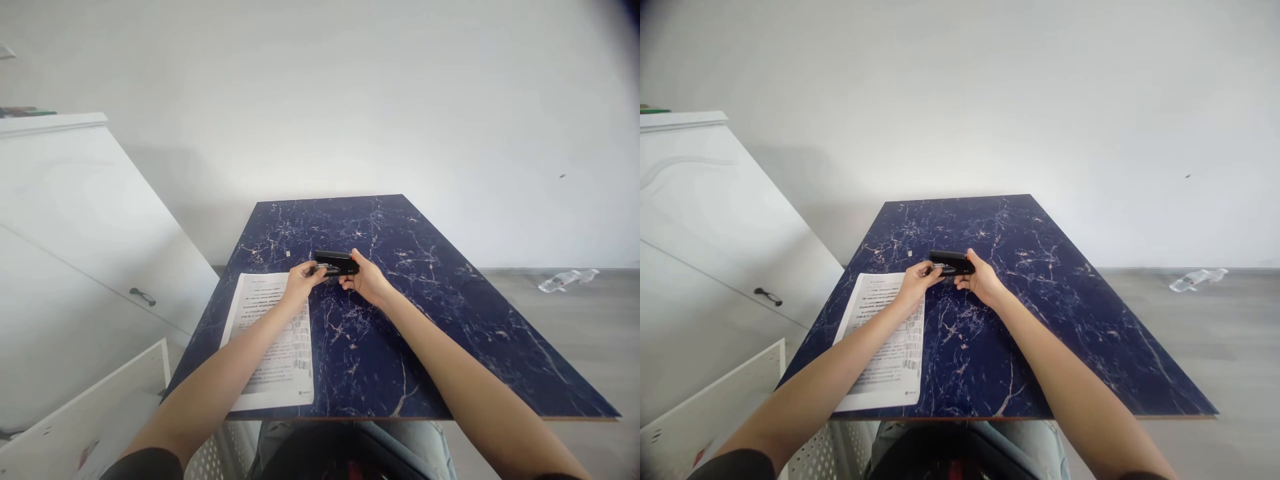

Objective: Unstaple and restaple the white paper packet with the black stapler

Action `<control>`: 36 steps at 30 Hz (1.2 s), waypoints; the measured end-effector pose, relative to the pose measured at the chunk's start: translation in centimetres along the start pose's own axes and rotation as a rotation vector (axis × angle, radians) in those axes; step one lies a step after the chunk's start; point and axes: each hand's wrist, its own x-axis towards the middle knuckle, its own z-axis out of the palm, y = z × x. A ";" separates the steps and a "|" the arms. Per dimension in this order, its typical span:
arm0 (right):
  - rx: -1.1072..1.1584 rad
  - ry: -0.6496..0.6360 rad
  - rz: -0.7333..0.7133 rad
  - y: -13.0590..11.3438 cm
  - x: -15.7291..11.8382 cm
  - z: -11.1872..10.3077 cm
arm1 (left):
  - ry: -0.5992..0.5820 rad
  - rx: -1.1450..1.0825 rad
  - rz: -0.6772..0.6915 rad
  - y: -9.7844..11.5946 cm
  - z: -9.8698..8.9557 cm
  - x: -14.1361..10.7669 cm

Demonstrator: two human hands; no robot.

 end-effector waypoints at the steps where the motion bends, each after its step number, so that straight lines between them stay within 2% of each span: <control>1: 0.005 0.015 -0.007 -0.1 0.0 0.0 | -0.008 -0.068 -0.014 0.0 0.0 0.1; 5: -0.014 0.075 -0.049 -0.1 0.1 -0.4 | 0.055 -0.452 -0.191 -0.1 -0.2 0.6; 7: -0.036 0.082 -0.055 -0.1 0.3 -0.7 | 0.116 -0.575 -0.300 -0.1 -0.4 0.9; 9: -0.048 0.093 -0.047 -0.1 0.3 -0.8 | 0.160 -0.640 -0.350 -0.1 -0.6 1.0; 15: -0.041 0.119 -0.029 -0.4 0.3 -1.0 | 0.199 -0.688 -0.330 0.0 -1.0 1.3; 23: -0.067 0.185 0.037 -1.7 -0.6 -1.0 | 0.115 -0.655 -0.312 0.0 -0.9 1.1; 25: -0.117 0.152 -0.039 -1.8 -0.8 -0.9 | 0.113 -0.665 -0.318 0.2 -0.8 0.9; 28: -0.207 0.076 -0.227 -1.7 -1.1 -0.7 | 0.151 -0.715 -0.357 0.4 -0.6 0.7; 31: -0.310 0.064 -0.368 -1.5 -1.3 -0.2 | 0.179 -0.792 -0.375 0.5 -0.4 0.7; 36: -0.778 0.083 -0.657 -1.5 -1.7 0.2 | 0.170 -0.845 -0.335 0.6 -0.2 0.7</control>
